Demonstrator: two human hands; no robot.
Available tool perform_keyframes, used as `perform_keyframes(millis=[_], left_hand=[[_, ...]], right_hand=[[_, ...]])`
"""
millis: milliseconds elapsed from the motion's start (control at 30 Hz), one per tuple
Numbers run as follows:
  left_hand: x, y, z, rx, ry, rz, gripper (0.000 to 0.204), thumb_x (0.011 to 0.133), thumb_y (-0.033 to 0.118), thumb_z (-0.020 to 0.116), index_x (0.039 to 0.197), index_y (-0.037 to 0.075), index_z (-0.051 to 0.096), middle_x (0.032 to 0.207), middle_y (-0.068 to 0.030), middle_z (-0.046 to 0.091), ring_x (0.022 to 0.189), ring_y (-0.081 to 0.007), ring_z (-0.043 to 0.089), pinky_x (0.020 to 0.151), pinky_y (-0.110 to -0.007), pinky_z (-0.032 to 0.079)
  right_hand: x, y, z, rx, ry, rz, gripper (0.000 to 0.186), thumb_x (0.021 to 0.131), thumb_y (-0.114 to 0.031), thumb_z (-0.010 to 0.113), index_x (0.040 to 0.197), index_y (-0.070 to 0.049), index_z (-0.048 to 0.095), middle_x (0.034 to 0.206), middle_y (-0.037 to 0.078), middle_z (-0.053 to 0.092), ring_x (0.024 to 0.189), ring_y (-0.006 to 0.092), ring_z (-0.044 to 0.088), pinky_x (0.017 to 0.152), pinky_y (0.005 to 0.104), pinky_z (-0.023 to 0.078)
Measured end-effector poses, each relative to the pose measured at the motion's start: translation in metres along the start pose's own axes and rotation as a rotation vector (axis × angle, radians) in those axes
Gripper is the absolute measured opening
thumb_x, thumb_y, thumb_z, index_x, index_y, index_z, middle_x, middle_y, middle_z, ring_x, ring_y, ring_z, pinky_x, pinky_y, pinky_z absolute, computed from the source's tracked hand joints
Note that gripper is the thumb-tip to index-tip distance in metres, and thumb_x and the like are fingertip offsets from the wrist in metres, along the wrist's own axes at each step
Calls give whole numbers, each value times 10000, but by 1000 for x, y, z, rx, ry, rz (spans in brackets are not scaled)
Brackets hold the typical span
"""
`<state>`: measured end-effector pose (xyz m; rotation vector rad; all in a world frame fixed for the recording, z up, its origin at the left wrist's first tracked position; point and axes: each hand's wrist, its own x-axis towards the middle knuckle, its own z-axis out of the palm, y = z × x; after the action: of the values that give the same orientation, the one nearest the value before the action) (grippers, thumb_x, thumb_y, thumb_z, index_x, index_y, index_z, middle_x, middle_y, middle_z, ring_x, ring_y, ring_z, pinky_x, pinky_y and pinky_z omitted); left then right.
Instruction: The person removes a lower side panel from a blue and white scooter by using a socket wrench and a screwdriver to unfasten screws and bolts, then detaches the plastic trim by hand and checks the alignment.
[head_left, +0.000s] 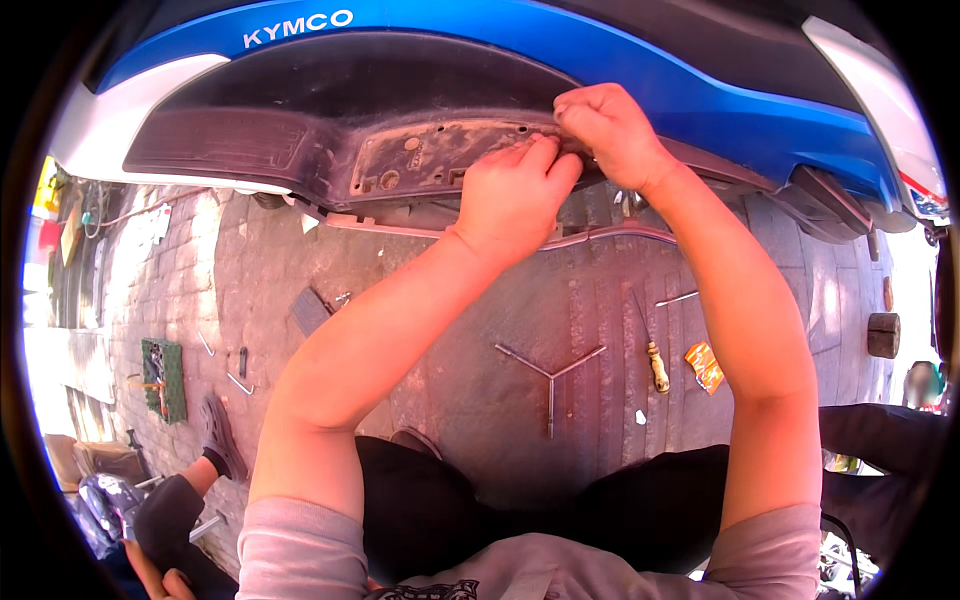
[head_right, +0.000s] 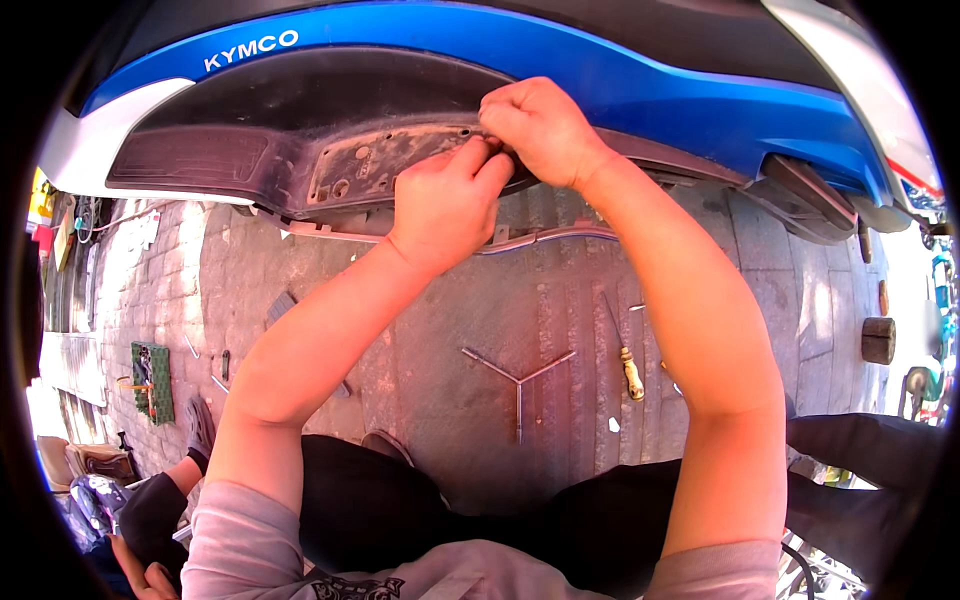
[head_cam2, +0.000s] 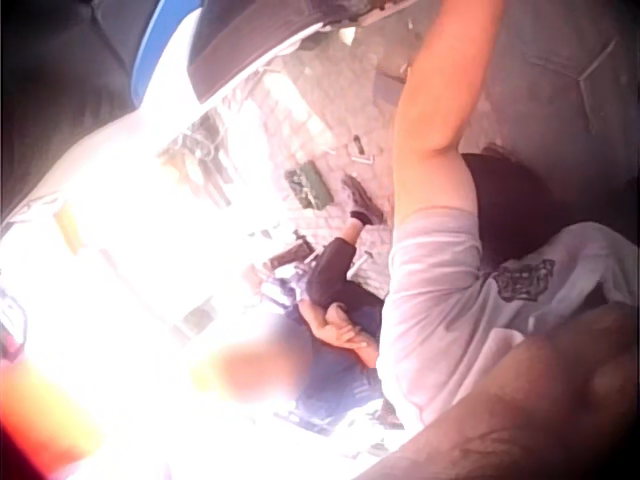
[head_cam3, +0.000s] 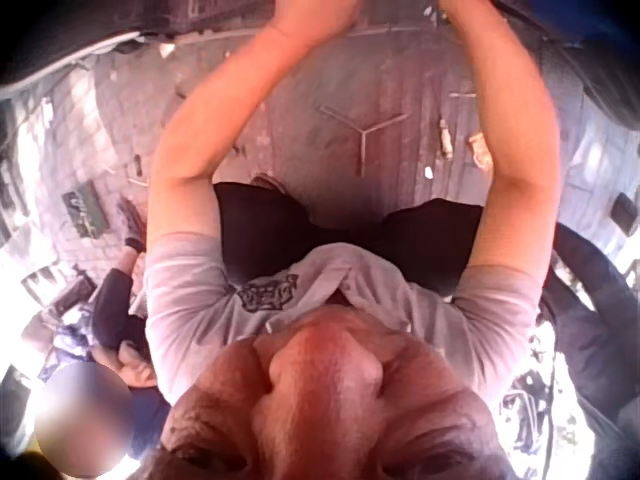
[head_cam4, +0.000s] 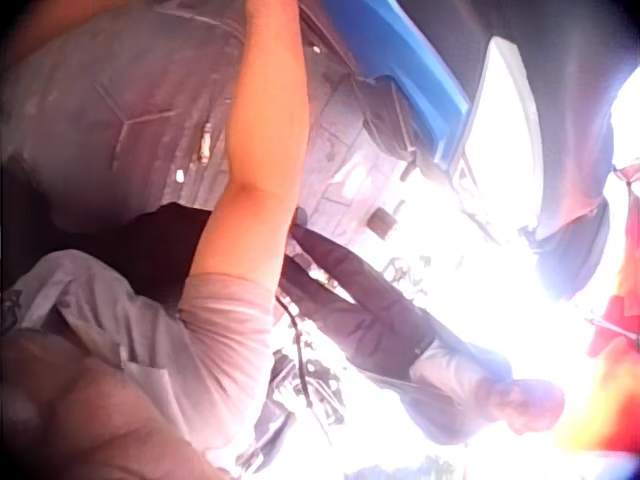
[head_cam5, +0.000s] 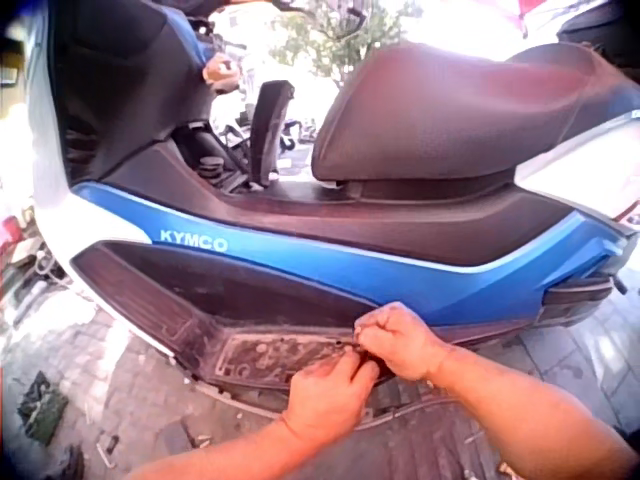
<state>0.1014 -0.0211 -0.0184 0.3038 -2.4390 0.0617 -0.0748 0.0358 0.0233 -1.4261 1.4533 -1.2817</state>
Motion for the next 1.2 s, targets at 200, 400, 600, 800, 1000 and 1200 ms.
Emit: perform_keyframes(millis=[200, 400, 600, 800, 1000, 1200], left_hand=[[9, 4, 16, -17, 145, 76, 191, 777, 94, 684, 966, 113, 674, 1023, -50, 707, 816, -235, 733, 644, -357, 582], [-16, -16, 3, -111, 104, 13, 269, 729, 129, 713, 993, 110, 663, 1084, -57, 687, 792, -253, 710, 670, -374, 578], [-40, -50, -41, -322, 48, 4, 315, 855, 267, 784, 1112, 92, 731, 1188, -109, 700, 1153, -318, 665, 993, -439, 534], [-120, -125, -88, -322, 170, -661, 179, 973, 207, 737, 976, 29, 722, 969, -96, 699, 927, -221, 696, 789, -348, 556], [-131, -125, -112, -945, 193, -1294, 254, 1044, 226, 661, 1148, -6, 655, 1109, -110, 689, 1012, -232, 712, 840, -333, 593], [-135, -131, -122, -1185, 368, -1463, 363, 1079, 281, 609, 1247, -40, 595, 1178, -155, 676, 1129, -263, 694, 918, -375, 604]], right_hand=[[21, 11, -24, -564, 51, -499, 294, 927, -187, 568, 677, -46, 501, 650, 8, 415, 653, 77, 401, 579, 329, 405], [16, 9, 16, -108, 52, -63, 317, 937, -214, 553, 694, -15, 502, 652, 39, 428, 649, 102, 424, 602, 346, 400], [2, 9, 18, -419, 200, -133, 313, 955, -198, 591, 731, 2, 505, 646, 70, 442, 633, 150, 433, 593, 371, 386], [2, -9, 55, -866, 260, -444, 214, 873, -178, 742, 875, -28, 589, 810, 118, 579, 756, 271, 576, 677, 397, 480], [-14, -15, 87, -1129, 25, -541, 564, 767, -232, 861, 1284, -108, 674, 1260, 96, 633, 1185, 304, 584, 1016, 447, 469], [2, -2, 136, -1359, 112, -483, 731, 739, -264, 887, 1403, -132, 613, 1357, 104, 630, 1284, 284, 574, 1070, 444, 468]])
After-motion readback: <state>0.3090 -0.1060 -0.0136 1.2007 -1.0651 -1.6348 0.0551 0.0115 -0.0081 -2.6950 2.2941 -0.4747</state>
